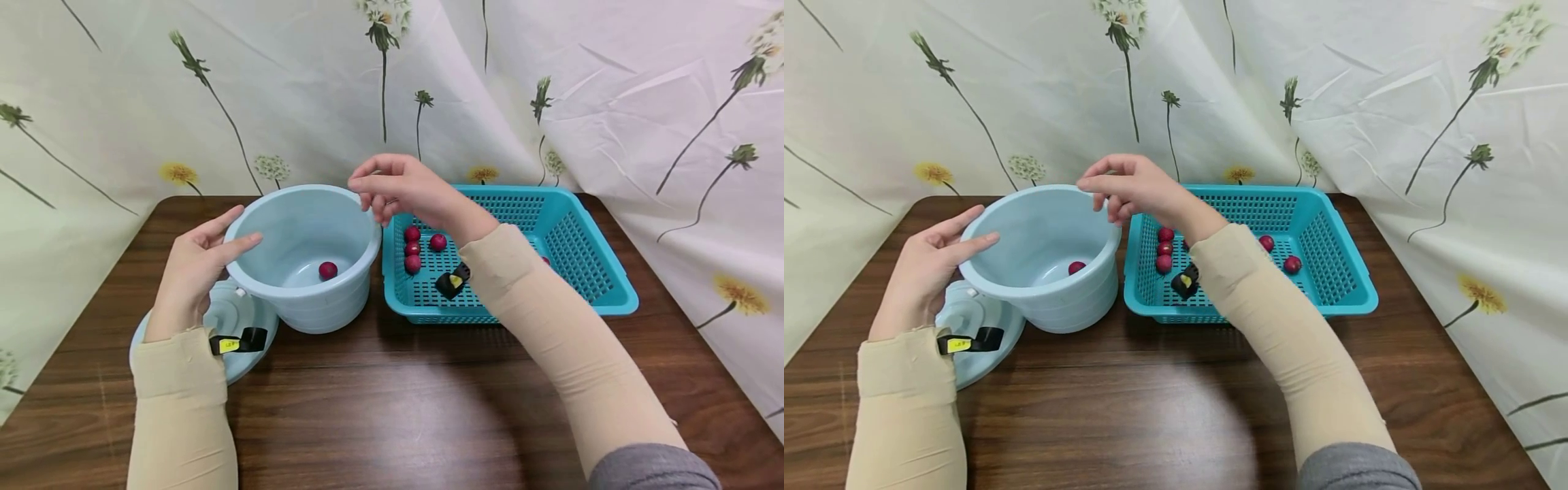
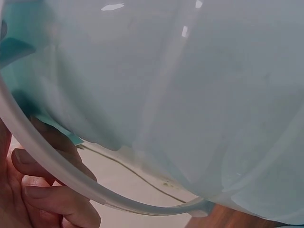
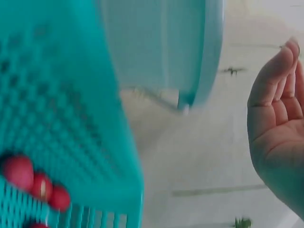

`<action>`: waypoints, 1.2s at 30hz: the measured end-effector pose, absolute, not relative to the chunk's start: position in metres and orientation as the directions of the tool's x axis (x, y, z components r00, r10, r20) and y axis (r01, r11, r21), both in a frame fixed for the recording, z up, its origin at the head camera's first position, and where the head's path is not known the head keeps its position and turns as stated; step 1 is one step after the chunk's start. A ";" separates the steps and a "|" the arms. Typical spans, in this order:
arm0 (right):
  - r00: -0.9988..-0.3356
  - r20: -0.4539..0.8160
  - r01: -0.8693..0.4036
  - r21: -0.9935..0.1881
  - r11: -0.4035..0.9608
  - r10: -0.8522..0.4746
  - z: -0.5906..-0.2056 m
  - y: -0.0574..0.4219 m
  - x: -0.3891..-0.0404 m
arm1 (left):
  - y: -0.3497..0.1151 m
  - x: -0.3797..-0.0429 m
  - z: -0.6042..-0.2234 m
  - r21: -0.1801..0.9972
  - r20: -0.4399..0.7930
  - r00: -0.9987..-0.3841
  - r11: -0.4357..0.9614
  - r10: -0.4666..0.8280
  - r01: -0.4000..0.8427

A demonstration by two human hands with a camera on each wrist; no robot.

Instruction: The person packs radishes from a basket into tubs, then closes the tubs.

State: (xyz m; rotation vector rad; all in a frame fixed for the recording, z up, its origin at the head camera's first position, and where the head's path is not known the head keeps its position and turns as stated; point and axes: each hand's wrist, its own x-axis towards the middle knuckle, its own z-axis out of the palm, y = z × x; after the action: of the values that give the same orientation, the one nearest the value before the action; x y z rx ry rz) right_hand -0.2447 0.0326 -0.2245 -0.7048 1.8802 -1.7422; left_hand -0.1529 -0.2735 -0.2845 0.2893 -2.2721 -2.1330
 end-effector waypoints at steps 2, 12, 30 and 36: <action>-0.754 -0.007 -0.068 -0.994 0.089 -0.657 -0.224 0.043 -0.248 | -0.273 -0.152 -0.284 0.991 -0.115 -0.983 0.052 -0.142 -0.123; -0.715 -0.116 -0.114 -0.953 0.279 -0.689 -0.245 0.080 -0.263 | -0.273 -0.150 -0.285 0.991 -0.114 -0.983 0.049 -0.147 -0.122; -0.554 -0.412 -0.075 -0.840 0.537 -0.723 -0.295 0.106 -0.281 | -0.272 -0.151 -0.285 0.991 -0.101 -0.980 0.074 -0.172 -0.115; -0.466 -0.496 -0.080 -0.801 0.593 -0.732 -0.305 0.104 -0.283 | -0.272 -0.152 -0.284 0.991 -0.105 -0.982 0.067 -0.158 -0.117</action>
State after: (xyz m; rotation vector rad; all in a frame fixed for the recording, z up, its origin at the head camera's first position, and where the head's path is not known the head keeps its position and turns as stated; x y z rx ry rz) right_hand -0.2825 0.1045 -0.3047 -0.6502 1.9174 -0.9093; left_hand -0.1516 -0.2722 -0.2843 0.2931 -2.2722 -2.1047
